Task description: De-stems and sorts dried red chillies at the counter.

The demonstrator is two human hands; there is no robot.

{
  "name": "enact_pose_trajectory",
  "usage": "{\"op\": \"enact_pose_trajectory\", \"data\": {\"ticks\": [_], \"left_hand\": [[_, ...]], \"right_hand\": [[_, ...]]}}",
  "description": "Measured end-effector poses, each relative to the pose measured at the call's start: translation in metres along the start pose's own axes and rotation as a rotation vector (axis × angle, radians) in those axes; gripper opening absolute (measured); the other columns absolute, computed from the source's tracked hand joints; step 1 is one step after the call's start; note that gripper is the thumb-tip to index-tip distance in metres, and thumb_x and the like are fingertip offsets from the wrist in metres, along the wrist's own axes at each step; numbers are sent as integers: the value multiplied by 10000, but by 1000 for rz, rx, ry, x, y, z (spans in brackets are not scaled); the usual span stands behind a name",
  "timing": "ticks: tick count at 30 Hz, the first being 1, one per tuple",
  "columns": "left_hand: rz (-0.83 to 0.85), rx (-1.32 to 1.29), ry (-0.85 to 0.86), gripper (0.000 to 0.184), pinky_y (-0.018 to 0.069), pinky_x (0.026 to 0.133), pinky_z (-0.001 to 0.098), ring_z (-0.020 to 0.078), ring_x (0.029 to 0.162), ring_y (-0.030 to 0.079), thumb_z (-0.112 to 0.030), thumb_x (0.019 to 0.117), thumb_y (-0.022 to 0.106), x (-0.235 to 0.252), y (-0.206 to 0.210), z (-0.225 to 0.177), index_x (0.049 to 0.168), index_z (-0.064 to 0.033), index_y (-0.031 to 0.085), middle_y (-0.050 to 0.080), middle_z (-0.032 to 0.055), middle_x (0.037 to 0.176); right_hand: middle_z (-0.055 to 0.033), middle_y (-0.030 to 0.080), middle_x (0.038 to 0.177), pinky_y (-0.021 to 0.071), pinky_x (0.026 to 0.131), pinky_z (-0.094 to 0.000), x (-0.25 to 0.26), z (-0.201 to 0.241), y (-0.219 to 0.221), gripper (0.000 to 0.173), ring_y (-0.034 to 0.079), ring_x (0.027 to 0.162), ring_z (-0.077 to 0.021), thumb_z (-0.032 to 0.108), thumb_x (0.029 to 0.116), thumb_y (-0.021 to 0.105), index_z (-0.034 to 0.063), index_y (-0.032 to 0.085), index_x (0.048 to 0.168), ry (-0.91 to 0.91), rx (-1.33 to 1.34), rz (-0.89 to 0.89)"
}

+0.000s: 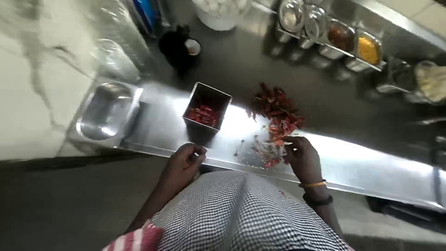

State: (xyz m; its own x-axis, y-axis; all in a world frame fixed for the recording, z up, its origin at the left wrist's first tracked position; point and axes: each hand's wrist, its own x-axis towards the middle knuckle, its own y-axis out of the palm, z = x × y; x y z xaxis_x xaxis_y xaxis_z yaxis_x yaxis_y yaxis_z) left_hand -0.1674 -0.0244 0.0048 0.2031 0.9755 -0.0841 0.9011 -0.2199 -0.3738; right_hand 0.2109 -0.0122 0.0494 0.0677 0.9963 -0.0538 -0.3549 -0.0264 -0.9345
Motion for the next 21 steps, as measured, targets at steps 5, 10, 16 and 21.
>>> {"op": "enact_pose_trajectory", "data": {"ticks": [5,10,16,21], "left_hand": [[295,-9,167,159,592,769,275,92,857,670,-140,983,662,23,40,11,1121,-70,703,686,52,1075],[381,180,160,154,591,785,344,119,863,666,-187,1009,645,53,65,-25,1132,-119,707,680,30,1075],[372,201,207,151,586,758,308,99,828,655,-188,1014,638,70,102,-54,1133,-123,704,677,23,1085],[341,257,205,149,585,775,325,107,837,656,-201,1018,631,81,129,-79,1123,-128,709,676,20,1071]], "right_hand": [[-116,683,1113,605,724,-499,-41,-18,16,214,696,867,-269,99,947,690,146,750,1147,7,36,26],[-103,668,1146,596,740,-506,-38,-28,27,219,685,952,-284,212,910,749,222,762,1128,-85,19,169],[-128,679,1096,565,889,-501,-26,-57,27,151,655,1054,-318,213,956,677,88,754,990,-211,63,18],[-122,693,1007,574,825,-500,-17,-86,13,166,681,950,-301,230,954,696,83,735,1019,-231,169,-34]]}}
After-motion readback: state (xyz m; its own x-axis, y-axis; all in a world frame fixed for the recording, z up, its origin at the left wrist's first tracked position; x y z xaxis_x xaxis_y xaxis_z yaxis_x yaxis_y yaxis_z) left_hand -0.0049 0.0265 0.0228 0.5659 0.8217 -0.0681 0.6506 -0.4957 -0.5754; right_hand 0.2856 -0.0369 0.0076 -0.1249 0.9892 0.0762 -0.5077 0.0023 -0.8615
